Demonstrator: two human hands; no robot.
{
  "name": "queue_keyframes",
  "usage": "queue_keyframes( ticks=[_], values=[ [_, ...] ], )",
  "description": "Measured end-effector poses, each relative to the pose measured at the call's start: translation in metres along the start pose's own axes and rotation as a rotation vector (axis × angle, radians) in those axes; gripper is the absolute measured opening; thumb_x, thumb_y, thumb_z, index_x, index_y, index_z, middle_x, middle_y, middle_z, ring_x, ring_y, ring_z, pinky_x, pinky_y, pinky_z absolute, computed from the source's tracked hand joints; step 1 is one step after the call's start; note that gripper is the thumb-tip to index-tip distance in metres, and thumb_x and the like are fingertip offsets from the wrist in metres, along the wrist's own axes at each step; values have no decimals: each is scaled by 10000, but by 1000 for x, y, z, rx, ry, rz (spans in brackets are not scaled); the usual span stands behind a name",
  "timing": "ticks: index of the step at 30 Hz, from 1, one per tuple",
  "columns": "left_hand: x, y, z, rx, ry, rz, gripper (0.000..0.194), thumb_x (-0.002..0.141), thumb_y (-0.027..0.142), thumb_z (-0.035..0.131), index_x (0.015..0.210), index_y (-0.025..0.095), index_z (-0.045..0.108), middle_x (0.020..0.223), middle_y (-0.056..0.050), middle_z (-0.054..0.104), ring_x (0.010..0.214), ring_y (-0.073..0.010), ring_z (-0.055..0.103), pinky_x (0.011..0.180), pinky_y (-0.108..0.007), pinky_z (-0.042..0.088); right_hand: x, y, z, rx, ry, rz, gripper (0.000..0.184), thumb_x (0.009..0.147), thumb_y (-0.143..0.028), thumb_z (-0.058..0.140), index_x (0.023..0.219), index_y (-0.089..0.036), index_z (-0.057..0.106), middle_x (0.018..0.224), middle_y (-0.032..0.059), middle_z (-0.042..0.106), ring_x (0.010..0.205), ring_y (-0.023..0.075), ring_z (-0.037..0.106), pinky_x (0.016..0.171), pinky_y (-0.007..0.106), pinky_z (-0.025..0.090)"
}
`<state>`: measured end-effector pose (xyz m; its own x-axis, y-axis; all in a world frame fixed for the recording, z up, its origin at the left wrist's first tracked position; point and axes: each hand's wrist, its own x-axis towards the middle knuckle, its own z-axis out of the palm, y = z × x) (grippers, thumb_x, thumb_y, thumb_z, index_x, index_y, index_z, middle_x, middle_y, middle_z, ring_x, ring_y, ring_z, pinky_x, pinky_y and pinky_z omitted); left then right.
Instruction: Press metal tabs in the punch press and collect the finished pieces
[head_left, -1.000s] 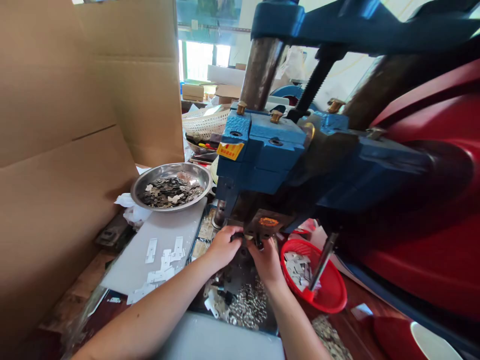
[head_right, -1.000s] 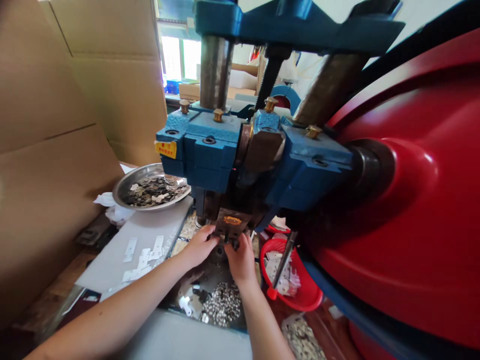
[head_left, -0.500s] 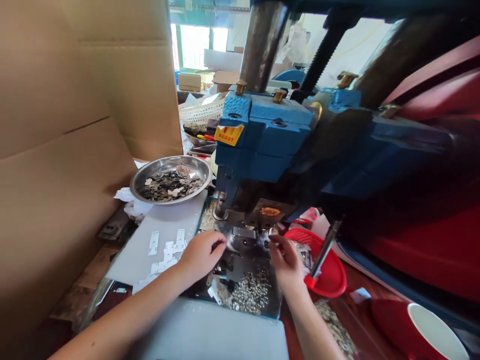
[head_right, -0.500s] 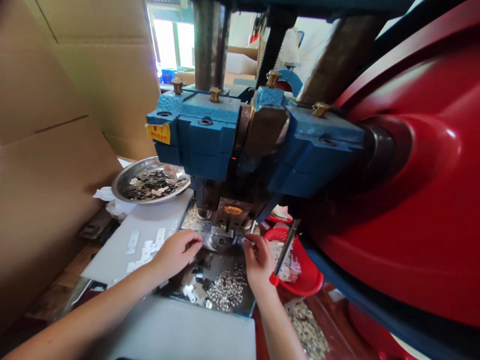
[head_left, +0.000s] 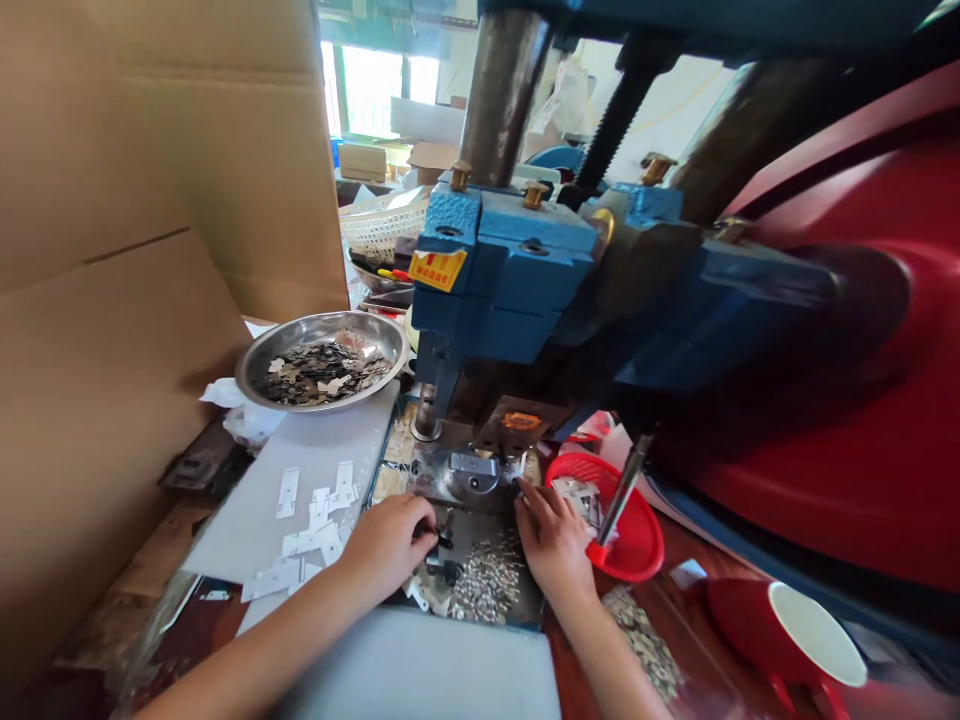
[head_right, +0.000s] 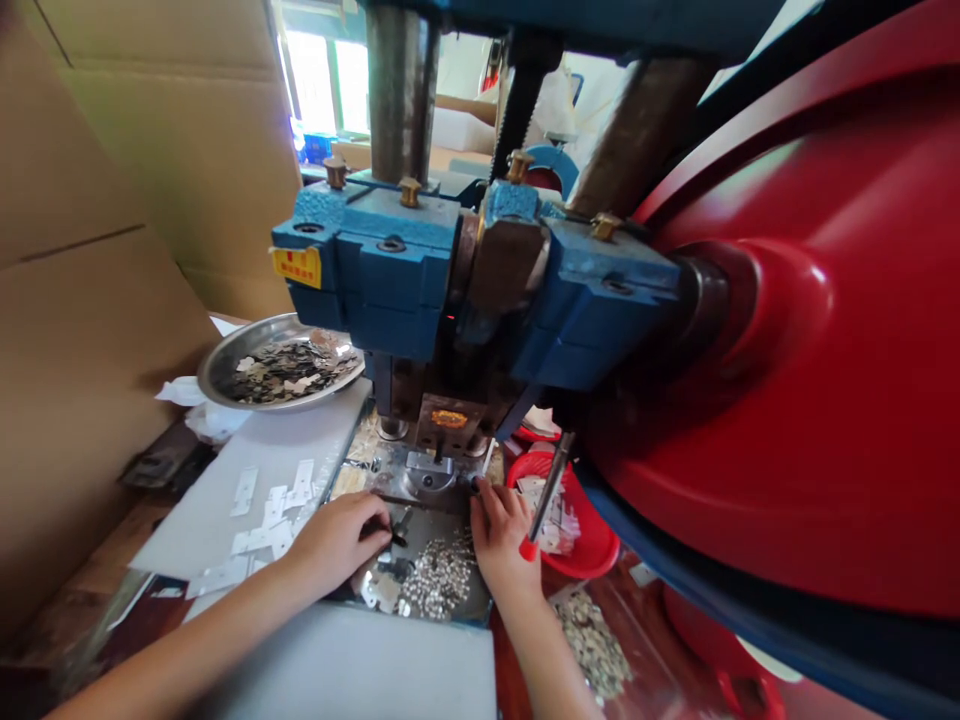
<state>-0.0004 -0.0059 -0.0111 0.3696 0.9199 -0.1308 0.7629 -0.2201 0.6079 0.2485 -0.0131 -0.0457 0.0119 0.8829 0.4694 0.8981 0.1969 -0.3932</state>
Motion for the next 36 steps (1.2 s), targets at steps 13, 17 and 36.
queue_keyframes(
  ticks=[13, 17, 36],
  values=[
    [-2, -7, 11, -244, 80, 14, 194, 789, 257, 560, 947, 249, 672, 871, -23, 686, 834, -208, 607, 780, -326, 441, -8, -9, -5, -142, -62, -220, 144, 881, -238, 492, 876, -240, 636, 893, 14, 664, 857, 188, 550, 903, 402, 364],
    [-3, -3, 8, -282, 120, 86, 185, 834, 237, 502, 894, 236, 677, 908, -39, 663, 887, -206, 599, 825, -331, 444, 8, -20, -3, 29, -14, -134, 144, 891, -247, 465, 850, -205, 596, 866, 40, 637, 826, 182, 545, 787, 351, 414],
    [31, 11, -29, -390, 307, 82, 177, 850, 265, 495, 896, 223, 661, 936, -19, 673, 897, -190, 606, 824, -325, 463, 39, -66, -11, -204, -24, -227, 241, 861, -398, 532, 1028, -289, 667, 938, 45, 648, 1051, 258, 492, 1035, 510, 267]
  ],
)
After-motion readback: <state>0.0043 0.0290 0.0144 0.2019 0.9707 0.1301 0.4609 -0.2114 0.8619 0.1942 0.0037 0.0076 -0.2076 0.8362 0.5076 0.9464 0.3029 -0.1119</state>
